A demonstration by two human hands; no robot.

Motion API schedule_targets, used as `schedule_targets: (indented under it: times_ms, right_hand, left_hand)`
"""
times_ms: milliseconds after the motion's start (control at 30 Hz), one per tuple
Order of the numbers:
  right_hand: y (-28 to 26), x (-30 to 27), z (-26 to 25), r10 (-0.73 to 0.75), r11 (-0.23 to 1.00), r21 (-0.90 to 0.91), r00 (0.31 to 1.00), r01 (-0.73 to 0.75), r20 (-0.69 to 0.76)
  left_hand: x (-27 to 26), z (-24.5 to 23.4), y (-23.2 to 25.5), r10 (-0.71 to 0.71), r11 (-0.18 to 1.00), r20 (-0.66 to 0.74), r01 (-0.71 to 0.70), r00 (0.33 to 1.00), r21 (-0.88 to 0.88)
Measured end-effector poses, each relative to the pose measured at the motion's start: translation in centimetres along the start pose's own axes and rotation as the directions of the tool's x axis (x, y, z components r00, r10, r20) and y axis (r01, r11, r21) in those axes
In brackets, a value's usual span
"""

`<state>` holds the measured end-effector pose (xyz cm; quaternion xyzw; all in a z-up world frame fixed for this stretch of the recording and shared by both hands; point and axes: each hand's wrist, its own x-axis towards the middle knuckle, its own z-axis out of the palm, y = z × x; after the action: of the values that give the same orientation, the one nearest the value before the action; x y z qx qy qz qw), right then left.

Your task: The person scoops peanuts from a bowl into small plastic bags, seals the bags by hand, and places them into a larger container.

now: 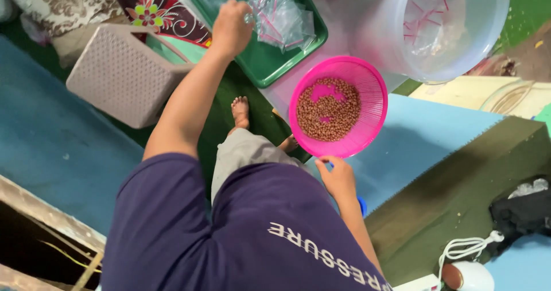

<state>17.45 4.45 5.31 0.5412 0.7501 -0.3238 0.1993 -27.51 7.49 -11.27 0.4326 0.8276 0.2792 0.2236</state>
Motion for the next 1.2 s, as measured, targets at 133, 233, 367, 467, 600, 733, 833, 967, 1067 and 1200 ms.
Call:
schedule_targets:
  times_ms: [133, 233, 367, 467, 600, 733, 833, 967, 1067, 1200]
  right_hand:
    - [-3.0, -1.9, -1.3, 0.255, 0.96, 0.107, 0.966, -0.258, 0.039]
    - [-3.3, -2.7, -1.0, 0.333, 0.932, 0.129, 0.941, -0.339, 0.065]
    - [-1.5, -2.9, 0.6, 0.264, 0.956, 0.122, 0.964, -0.267, 0.046]
    - [-3.1, -2.8, -0.7, 0.301, 0.941, 0.128, 0.947, -0.314, 0.107]
    - [-2.4, -1.9, -1.1, 0.222, 0.964, 0.129, 0.97, -0.234, 0.098]
    - [1.3, -0.6, -0.8, -0.008, 0.992, 0.128, 1.0, 0.012, -0.026]
    - [3.3, 0.4, -1.7, -0.247, 0.935, 0.207, 0.947, 0.289, -0.205]
    - [1.3, -0.2, -5.3, -0.433, 0.745, 0.413, 0.851, 0.524, -0.298]
    - [2.2, 1.4, -4.3, -0.51, 0.651, 0.491, 0.813, 0.579, -0.282]
    - [2.0, 0.5, -3.1, -0.439, 0.705, 0.517, 0.871, 0.485, -0.218]
  left_hand:
    - [8.3, 2.6, -3.8, -0.131, 0.988, -0.216, 0.146, 0.968, 0.053]
    - [11.2, 4.1, -5.0, -0.21, 0.964, -0.257, 0.244, 0.943, 0.106]
    - [11.0, 4.9, -6.5, -0.217, 0.972, -0.244, 0.232, 0.945, 0.037]
    - [10.6, 5.0, -7.8, -0.214, 0.977, -0.261, 0.212, 0.941, -0.036]
    - [8.8, 2.2, -6.7, -0.279, 0.958, -0.248, 0.253, 0.928, -0.132]
    - [2.8, -2.8, 0.4, -0.211, 0.946, -0.268, 0.128, 0.94, -0.296]
    - [-5.3, -1.8, 5.9, -0.13, 0.924, -0.374, -0.025, 0.918, -0.382]
    - [-16.7, 3.9, 13.6, -0.219, 0.806, -0.254, 0.028, 0.942, -0.591]
    - [-26.3, -0.2, 24.0, -0.361, 0.826, 0.116, 0.375, 0.925, -0.421]
    - [-29.9, 10.0, 21.7, -0.34, 0.696, 0.154, 0.358, 0.928, -0.622]
